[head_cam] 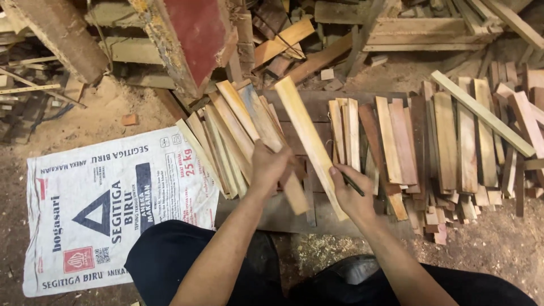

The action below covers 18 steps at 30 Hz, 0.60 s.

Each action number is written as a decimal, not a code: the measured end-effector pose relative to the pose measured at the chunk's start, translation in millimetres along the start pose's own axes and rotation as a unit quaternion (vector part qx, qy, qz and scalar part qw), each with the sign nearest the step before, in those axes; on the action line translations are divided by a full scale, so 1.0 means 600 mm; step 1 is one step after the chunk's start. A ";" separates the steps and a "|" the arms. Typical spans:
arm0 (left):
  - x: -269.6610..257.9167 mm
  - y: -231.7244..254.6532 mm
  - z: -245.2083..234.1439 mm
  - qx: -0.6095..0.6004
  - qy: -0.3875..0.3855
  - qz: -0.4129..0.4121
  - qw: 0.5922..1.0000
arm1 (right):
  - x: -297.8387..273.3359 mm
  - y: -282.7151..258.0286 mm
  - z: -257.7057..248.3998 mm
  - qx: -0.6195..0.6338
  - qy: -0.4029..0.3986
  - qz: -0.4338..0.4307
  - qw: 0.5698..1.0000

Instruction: Inspecting and marking wooden slats with a pencil in a workshop

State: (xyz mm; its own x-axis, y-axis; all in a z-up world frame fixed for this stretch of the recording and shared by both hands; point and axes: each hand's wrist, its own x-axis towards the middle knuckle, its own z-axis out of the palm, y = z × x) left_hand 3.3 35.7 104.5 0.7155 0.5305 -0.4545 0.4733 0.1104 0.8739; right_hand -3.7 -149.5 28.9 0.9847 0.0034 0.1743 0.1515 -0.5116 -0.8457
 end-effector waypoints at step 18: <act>0.102 -0.018 -0.076 0.021 0.062 0.003 0.998 | 0.124 0.044 0.205 -0.104 -0.159 -0.032 0.981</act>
State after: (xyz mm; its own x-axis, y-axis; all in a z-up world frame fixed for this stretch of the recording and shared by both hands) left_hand 18.4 105.1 75.1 0.6504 0.6317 -0.4219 0.4915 0.0735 0.8678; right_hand 83.9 -57.3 -42.5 0.9558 0.2926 0.0286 0.2251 -0.6660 -0.7112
